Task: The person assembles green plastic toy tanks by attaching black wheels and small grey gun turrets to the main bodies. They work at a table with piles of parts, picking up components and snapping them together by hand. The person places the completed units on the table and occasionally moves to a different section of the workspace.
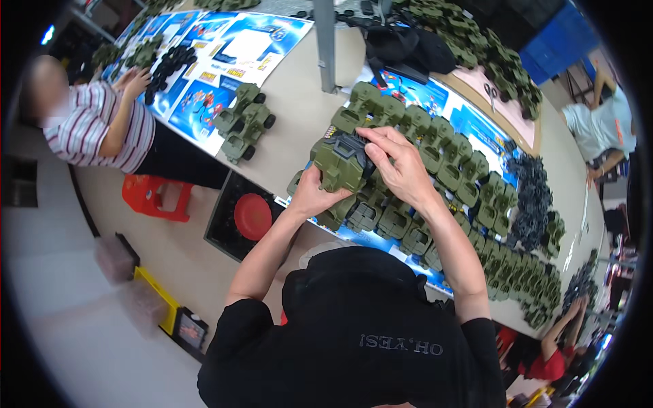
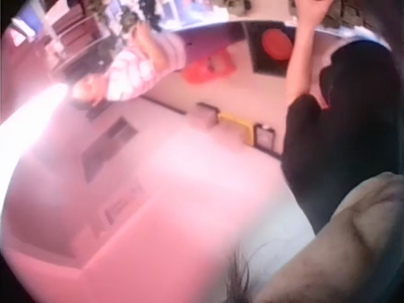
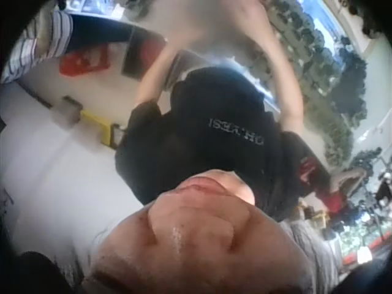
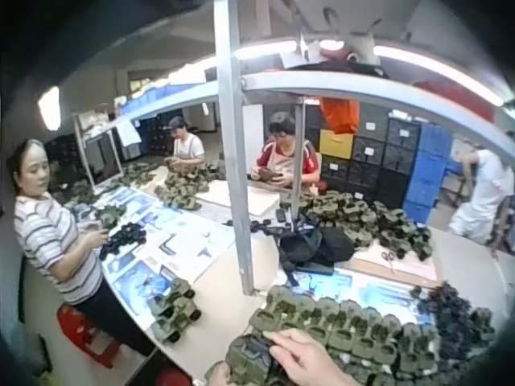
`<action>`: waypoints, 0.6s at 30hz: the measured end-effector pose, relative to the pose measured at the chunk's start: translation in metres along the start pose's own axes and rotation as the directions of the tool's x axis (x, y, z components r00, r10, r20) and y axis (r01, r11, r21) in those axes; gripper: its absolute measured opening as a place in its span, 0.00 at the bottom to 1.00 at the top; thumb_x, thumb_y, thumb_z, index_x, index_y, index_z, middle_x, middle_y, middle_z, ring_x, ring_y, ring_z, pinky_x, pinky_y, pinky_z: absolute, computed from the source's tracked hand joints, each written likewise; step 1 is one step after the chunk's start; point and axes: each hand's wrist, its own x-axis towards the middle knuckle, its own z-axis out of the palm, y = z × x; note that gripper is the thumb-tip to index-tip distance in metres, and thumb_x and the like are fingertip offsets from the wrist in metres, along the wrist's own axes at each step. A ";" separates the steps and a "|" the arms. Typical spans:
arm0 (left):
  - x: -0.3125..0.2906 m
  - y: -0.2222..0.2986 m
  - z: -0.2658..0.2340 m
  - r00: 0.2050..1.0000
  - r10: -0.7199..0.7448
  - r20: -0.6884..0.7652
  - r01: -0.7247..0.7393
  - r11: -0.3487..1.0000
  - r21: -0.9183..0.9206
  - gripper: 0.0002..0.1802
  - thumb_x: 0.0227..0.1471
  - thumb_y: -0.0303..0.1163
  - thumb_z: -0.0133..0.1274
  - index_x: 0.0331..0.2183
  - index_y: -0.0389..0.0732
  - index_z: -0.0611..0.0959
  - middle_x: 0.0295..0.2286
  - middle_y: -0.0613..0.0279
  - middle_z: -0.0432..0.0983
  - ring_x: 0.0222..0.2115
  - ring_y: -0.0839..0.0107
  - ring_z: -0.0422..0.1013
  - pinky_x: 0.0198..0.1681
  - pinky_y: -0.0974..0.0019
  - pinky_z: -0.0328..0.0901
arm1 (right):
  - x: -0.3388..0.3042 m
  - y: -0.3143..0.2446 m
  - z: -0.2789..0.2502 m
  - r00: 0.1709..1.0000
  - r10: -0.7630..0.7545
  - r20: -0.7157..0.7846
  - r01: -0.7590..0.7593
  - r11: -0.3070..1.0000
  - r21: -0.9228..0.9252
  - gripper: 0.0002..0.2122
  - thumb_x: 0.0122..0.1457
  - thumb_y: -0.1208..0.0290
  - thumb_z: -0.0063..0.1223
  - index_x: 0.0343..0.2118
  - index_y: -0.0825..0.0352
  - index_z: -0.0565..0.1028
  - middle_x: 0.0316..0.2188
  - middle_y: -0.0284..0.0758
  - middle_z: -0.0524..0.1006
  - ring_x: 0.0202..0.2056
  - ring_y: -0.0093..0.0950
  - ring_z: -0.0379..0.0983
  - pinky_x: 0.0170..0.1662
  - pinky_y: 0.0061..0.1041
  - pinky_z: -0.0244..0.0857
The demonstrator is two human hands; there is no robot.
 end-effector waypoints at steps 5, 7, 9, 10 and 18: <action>-0.009 0.007 -0.010 0.996 -0.019 -0.088 0.021 1.000 0.019 0.33 0.35 0.40 0.67 0.43 0.36 0.73 0.36 0.56 0.76 0.38 0.65 0.73 0.43 0.63 0.65 | 0.009 -0.008 0.010 0.999 -0.022 0.049 0.028 0.992 -0.121 0.13 0.58 0.68 0.48 0.43 0.67 0.75 0.34 0.39 0.72 0.38 0.34 0.68 0.42 0.28 0.62; -0.009 0.006 -0.010 0.993 -0.055 -0.106 0.056 0.998 0.006 0.32 0.35 0.39 0.66 0.42 0.36 0.73 0.36 0.56 0.76 0.37 0.65 0.73 0.43 0.63 0.66 | 0.007 -0.006 0.008 0.999 -0.028 0.019 0.031 0.988 -0.152 0.12 0.57 0.68 0.50 0.41 0.68 0.75 0.33 0.39 0.73 0.38 0.34 0.68 0.41 0.28 0.62; -0.005 -0.001 -0.003 0.983 -0.114 -0.144 0.099 0.990 -0.104 0.31 0.36 0.38 0.66 0.42 0.35 0.73 0.36 0.56 0.76 0.37 0.65 0.73 0.43 0.64 0.66 | -0.003 -0.003 0.002 0.998 -0.021 -0.054 0.013 0.989 -0.151 0.11 0.56 0.69 0.51 0.39 0.69 0.76 0.34 0.39 0.73 0.38 0.34 0.69 0.41 0.28 0.63; -0.002 -0.003 0.000 0.977 -0.145 -0.154 0.121 0.980 -0.156 0.30 0.37 0.38 0.66 0.42 0.35 0.73 0.36 0.55 0.76 0.37 0.65 0.73 0.43 0.64 0.66 | -0.010 -0.002 0.000 0.996 0.025 -0.088 -0.034 0.994 -0.104 0.11 0.55 0.70 0.52 0.39 0.69 0.76 0.34 0.39 0.73 0.38 0.34 0.70 0.41 0.28 0.63; 0.008 0.025 0.074 0.984 -0.178 0.010 0.171 0.924 -0.341 0.27 0.46 0.31 0.59 0.46 0.32 0.68 0.39 0.56 0.72 0.40 0.70 0.69 0.44 0.67 0.64 | -0.114 -0.002 -0.015 0.901 0.343 -0.267 -0.357 0.934 -0.004 0.30 0.50 0.62 0.60 0.55 0.66 0.62 0.52 0.41 0.63 0.51 0.33 0.64 0.49 0.29 0.61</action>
